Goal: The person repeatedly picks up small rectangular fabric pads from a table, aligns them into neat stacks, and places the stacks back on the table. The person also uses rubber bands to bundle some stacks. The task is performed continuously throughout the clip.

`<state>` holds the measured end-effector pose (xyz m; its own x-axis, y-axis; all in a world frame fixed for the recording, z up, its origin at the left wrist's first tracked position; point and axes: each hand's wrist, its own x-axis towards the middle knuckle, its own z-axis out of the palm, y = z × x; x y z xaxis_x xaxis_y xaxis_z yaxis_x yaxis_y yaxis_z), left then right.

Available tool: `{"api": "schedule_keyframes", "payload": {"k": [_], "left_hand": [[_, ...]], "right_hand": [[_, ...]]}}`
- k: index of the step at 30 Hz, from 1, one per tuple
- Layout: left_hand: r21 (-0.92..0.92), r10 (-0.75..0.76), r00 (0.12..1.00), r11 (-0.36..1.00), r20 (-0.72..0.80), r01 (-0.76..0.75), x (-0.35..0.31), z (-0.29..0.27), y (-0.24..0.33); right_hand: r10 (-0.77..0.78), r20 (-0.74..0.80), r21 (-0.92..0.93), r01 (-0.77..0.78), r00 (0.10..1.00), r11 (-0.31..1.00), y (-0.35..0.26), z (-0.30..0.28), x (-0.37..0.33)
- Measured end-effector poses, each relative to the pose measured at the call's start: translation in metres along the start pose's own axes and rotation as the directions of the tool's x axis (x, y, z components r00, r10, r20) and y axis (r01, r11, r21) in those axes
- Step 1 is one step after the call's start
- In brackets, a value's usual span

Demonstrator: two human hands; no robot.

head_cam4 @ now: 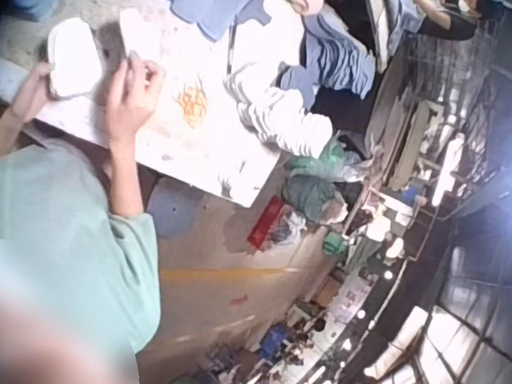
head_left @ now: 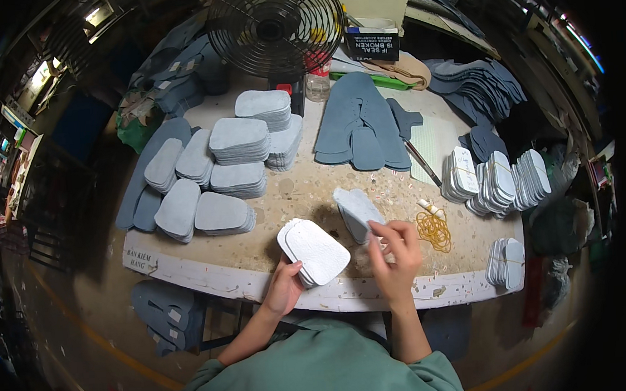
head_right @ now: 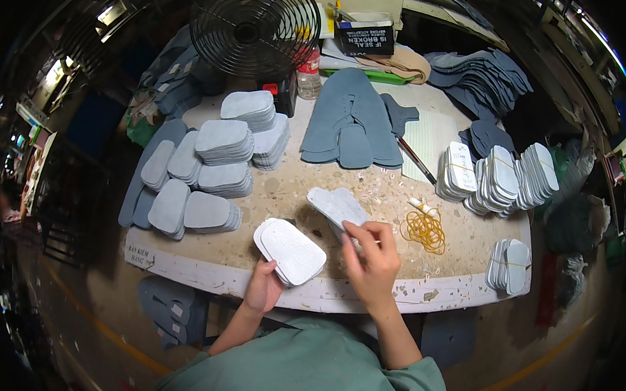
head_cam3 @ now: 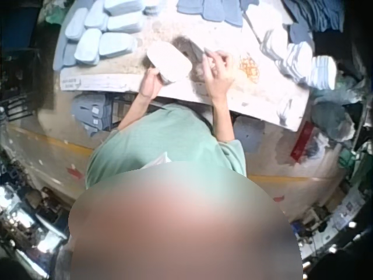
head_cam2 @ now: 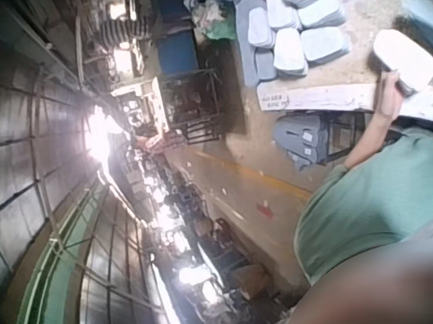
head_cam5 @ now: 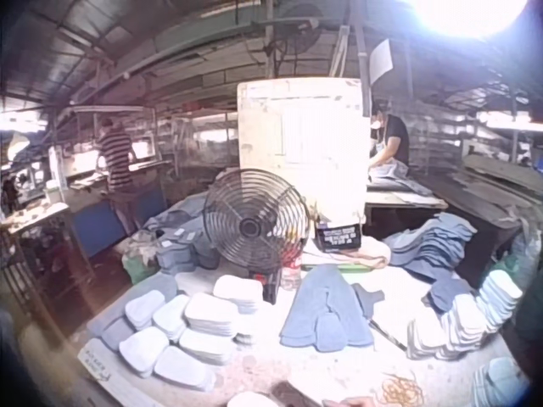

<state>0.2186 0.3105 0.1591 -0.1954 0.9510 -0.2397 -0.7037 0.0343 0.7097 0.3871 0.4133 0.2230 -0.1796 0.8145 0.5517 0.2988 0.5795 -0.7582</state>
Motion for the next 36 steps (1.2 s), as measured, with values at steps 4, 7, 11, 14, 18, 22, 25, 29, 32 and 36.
{"api": "schedule_keyframes", "payload": {"k": [4,7,11,14,18,22,25,29,32,36], "left_hand": [[0.130,-0.025,0.999,0.991,-0.021,0.027,-0.001,0.003,0.000],[0.011,-0.036,0.999,0.999,0.015,0.036,0.001,-0.002,-0.001],[-0.196,-0.019,0.996,0.980,0.083,0.035,0.002,-0.006,0.000],[-0.069,-0.021,1.000,0.997,0.020,0.022,0.001,-0.002,0.000],[0.111,0.004,1.000,0.994,0.000,-0.004,-0.001,0.004,0.001],[-0.004,-0.032,0.999,0.999,0.002,0.032,0.001,0.000,0.000],[-0.093,-0.050,0.999,0.994,0.010,0.051,0.002,-0.003,0.001],[-0.023,-0.039,0.999,0.999,0.019,0.039,0.001,0.001,0.002],[0.064,-0.026,1.000,0.998,-0.007,0.026,0.001,0.007,0.004],[0.058,-0.026,1.000,0.998,-0.006,0.026,0.001,0.008,0.005]], "right_hand": [[0.156,0.321,0.056,-0.183,0.934,0.982,-0.008,0.005,-0.013],[0.175,0.225,0.106,-0.203,0.958,0.974,-0.012,0.006,-0.017],[0.009,-0.047,-0.014,-0.009,0.999,1.000,-0.005,0.002,-0.007],[-0.032,0.045,-0.114,0.037,0.998,0.993,-0.002,0.002,-0.003],[0.191,0.300,0.058,-0.217,0.935,0.974,-0.009,0.008,-0.012],[0.196,0.151,0.152,-0.219,0.969,0.964,-0.011,0.008,-0.015],[0.031,-0.086,0.039,-0.027,0.996,0.999,-0.005,0.003,-0.008],[0.141,0.172,-0.026,-0.139,0.975,0.990,-0.004,0.004,-0.007],[0.176,0.310,0.038,-0.197,0.934,0.980,-0.009,0.010,-0.014],[0.234,0.231,0.137,-0.270,0.944,0.953,-0.009,0.008,-0.017]]}}
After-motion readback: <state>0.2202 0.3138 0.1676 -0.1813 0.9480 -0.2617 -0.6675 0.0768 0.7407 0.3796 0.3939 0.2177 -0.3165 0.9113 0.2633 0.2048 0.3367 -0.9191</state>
